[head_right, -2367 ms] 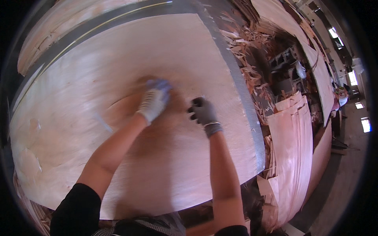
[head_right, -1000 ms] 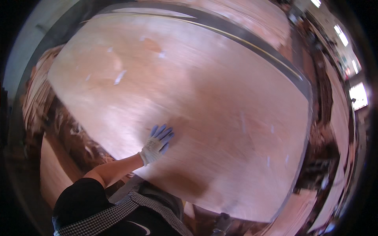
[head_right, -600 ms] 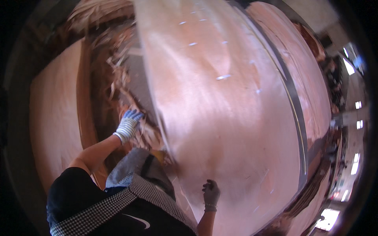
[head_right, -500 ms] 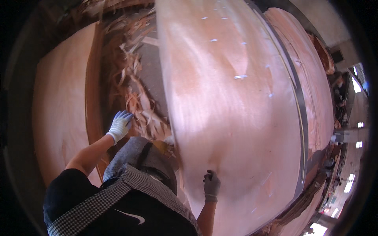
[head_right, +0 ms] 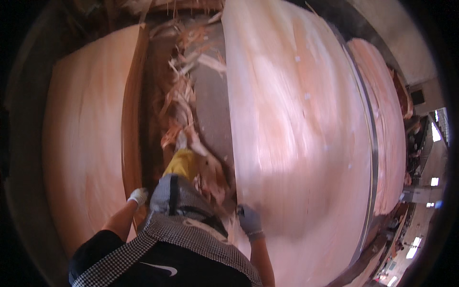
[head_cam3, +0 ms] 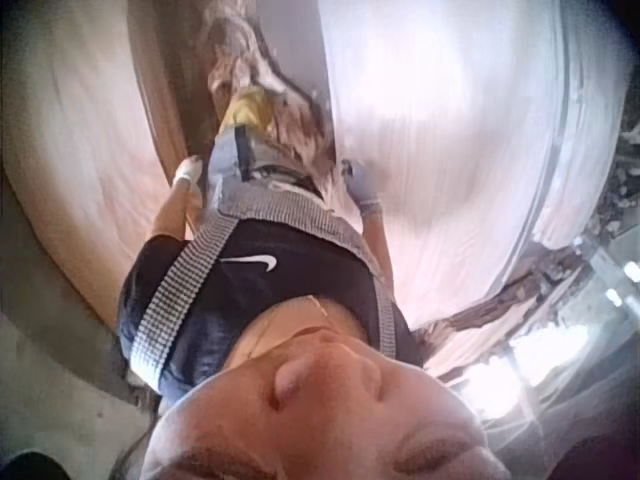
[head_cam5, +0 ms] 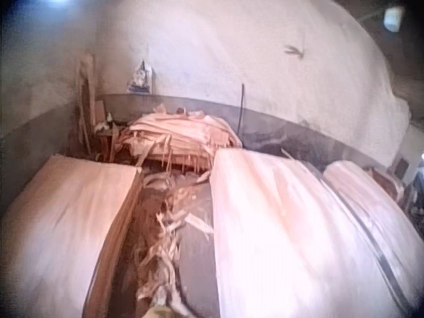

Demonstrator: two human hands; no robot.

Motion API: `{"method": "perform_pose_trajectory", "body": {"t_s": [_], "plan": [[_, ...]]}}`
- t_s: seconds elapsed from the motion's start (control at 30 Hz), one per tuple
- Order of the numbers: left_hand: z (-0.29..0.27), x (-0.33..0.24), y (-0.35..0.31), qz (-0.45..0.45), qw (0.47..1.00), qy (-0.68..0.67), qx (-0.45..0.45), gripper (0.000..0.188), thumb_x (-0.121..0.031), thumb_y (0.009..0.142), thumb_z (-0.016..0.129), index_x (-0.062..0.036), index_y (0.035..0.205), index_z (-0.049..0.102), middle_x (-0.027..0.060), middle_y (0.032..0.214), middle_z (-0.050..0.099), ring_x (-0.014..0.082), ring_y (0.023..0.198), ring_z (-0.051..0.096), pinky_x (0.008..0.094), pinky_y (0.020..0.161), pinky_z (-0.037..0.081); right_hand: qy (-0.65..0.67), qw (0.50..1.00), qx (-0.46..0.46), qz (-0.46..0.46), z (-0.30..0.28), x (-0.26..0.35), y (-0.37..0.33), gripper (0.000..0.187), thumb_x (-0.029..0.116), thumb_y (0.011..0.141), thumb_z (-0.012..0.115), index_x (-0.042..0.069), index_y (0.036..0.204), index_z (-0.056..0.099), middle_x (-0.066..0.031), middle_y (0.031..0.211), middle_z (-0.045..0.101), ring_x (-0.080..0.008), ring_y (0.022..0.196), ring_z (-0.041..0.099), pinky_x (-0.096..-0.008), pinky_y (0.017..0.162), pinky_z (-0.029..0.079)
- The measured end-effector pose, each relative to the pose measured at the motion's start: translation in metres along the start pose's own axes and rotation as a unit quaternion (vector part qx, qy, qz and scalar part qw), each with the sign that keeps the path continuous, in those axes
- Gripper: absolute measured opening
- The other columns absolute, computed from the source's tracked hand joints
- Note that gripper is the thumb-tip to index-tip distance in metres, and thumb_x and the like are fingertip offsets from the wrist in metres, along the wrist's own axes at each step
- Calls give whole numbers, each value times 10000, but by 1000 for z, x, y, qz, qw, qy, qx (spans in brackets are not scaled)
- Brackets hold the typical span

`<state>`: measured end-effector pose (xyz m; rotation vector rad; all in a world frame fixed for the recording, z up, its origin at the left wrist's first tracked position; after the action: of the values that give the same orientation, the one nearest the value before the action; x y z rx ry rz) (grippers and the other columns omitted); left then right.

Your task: The person selects sheets of wood veneer from a stack and places them on a metal workbench. They use a knife to trim away damaged or excess sections of the veneer, apply white adhesive tape to repair splits, and then stack the processed sheets onto a new pile using a long wooden pole to assist in moving them.

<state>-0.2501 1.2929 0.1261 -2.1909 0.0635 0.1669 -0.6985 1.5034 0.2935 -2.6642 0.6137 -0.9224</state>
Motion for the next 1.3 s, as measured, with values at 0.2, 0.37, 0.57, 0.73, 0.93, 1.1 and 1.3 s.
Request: {"method": "perform_pose_trajectory", "body": {"t_s": [0.2,0.37,0.57,0.73,0.93,1.1,1.3], "plan": [[-114,-4,133,141,988,-37,-41,373,-285,864,489,-62,1146,588,180,1118,604,332,1063,557,364,908,433,-51,995,62,-54,-43,109,162,197,143,851,514,61,1005,604,-96,769,660,-182,642,636,-334,610,512],[-302,-85,156,127,932,-325,-103,336,-215,887,520,-33,1164,574,146,1082,633,256,1022,591,313,884,440,181,979,28,94,-100,169,282,216,83,833,519,44,1031,596,-108,820,659,-185,692,639,-315,637,515],[-405,-97,225,114,926,-335,-130,339,-202,874,551,-22,1160,575,143,1068,637,239,999,595,306,872,445,105,992,-19,61,-135,183,405,215,207,846,541,52,976,613,-143,835,661,-245,735,649,-343,682,503],[-424,-96,271,91,954,-279,-61,330,-218,898,515,-6,1144,573,140,1035,638,255,965,587,310,864,445,116,985,33,120,-167,215,537,170,98,852,535,33,996,598,-72,761,648,-148,579,617,-277,486,487],[-469,-125,368,233,961,150,-1,240,-217,758,601,-77,952,626,169,983,632,330,923,614,415,790,503,288,937,-95,175,-238,173,744,132,64,832,562,35,956,597,-80,752,646,-146,565,607,-288,452,475],[-644,-221,391,139,980,115,89,304,-285,841,480,-68,997,625,192,1033,626,374,971,595,438,787,495,228,950,-115,182,-322,184,919,108,123,856,550,54,925,594,-84,738,645,-146,537,599,-301,430,465],[-768,-195,531,-23,824,-541,-168,291,-199,854,520,-19,1062,616,153,992,647,231,868,620,323,776,487,232,932,-129,248,-414,225,1056,158,191,865,522,54,822,589,-66,630,606,-148,464,569,-306,404,445]]}}
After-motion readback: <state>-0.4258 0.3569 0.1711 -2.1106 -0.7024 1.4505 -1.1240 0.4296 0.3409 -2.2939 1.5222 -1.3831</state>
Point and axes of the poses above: each hand's wrist, its own y-axis towards the middle knuckle, its own z-axis out of the palm, x = y × z, the point moved 3 cm from there along y, towards the middle knuckle
